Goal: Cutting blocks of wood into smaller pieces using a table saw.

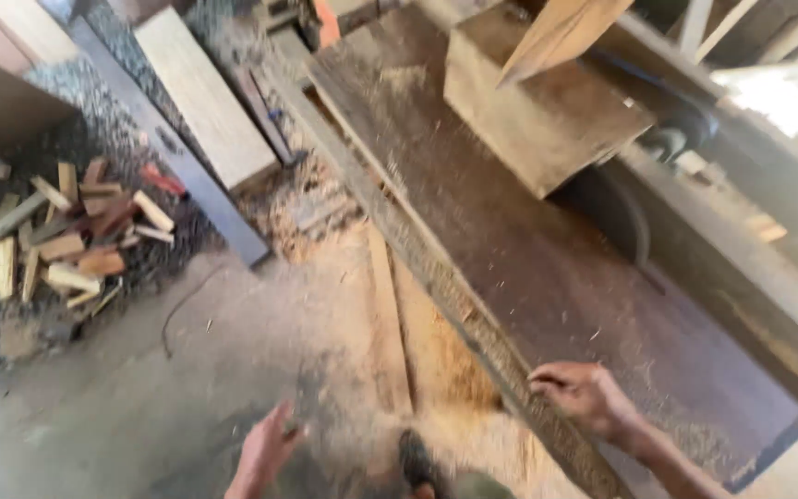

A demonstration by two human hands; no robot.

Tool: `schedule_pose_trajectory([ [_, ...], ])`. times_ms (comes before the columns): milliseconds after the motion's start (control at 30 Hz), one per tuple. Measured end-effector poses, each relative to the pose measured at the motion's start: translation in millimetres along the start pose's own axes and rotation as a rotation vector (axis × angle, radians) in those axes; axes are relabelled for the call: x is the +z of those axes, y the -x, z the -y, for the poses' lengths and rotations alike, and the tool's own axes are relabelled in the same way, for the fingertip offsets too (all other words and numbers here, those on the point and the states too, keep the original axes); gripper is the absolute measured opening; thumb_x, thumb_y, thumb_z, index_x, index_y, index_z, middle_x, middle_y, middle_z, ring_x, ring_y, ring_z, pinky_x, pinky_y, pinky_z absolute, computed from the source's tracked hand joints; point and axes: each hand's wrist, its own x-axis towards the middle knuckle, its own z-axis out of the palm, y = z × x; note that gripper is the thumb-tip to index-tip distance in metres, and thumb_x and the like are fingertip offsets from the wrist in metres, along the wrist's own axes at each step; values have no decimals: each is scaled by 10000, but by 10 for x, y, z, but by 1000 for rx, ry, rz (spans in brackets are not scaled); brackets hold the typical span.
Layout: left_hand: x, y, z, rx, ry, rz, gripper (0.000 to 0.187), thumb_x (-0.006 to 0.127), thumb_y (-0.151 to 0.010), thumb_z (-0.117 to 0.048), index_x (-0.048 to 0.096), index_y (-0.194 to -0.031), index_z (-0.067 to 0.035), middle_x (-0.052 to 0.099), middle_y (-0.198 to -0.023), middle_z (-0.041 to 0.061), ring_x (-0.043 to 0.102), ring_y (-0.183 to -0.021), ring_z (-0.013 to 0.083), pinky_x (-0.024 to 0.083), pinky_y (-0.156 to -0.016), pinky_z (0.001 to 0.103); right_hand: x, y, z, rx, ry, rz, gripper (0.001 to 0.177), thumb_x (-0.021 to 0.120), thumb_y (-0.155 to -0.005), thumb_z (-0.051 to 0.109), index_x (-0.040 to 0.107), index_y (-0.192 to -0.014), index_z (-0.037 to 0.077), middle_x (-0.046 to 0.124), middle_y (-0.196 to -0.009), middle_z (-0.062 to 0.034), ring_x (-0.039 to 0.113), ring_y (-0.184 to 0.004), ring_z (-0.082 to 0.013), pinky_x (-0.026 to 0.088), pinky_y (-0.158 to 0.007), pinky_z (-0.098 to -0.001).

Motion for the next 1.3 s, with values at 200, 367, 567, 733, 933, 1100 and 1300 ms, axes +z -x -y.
schedule_pose_trajectory([
  [200,-602,-109,-393,282,-108,-98,771,791,-865,-361,432,-1512,-147,608,-1421,122,639,-1251,305,517,-1033,430,1315,29,-417,-1,323,266,270,689,-936,357,805,-1106,182,815,-1086,-8,790,-850,-135,629,-762,-318],
  [367,-1321,-439,-1122,366,-144,-99,716,770,-869,-291,466,-1507,-174,610,-1416,123,608,-1276,318,504,-1045,430,1749,-566,-59,-139,314,219,287,663,-953,379,780,-1112,170,816,-1067,-9,777,-834,-116,643,-698,-309],
  [567,-1718,-1589,-930,472,-111,-184,708,787,-849,-297,497,-1480,-159,659,-1353,149,651,-1231,325,547,-985,413,1928,-1638,271,-198,256,96,238,722,-944,307,788,-1081,125,814,-988,-42,752,-826,-163,611,-723,-360],
  [733,-2073,-2420,-1187,332,-132,-15,768,811,-820,-372,475,-1489,-202,708,-1317,95,702,-1205,264,571,-980,379,2205,-2552,710,190,225,331,229,619,-1023,342,740,-1114,171,754,-997,-7,698,-800,-210,599,-709,-375],
  [933,-2833,-2994,-3212,665,-136,93,983,802,-816,-419,249,-1604,-222,578,-1460,100,613,-1311,292,512,-1064,459,2092,-3126,950,-229,100,30,181,692,-970,221,726,-1028,53,754,-1007,-139,717,-924,-287,588,-819,-418],
  [1100,-3223,-3340,-5272,1063,-352,179,1264,814,-685,-487,52,-1661,-233,191,-1703,131,411,-1438,368,618,-848,528,1990,-3721,1057,19,-77,-71,165,748,-961,199,763,-1055,64,759,-957,-149,733,-895,-261,591,-778,-394],
  [1300,-3227,-3631,-7440,1587,-976,42,1345,594,-698,-887,0,-1615,-102,91,-1645,264,152,-1504,421,132,-1168,625,1504,-4953,1206,389,-1010,-570,298,676,-991,258,705,-1171,23,749,-942,-123,696,-751,-189,598,-642,-313],
])
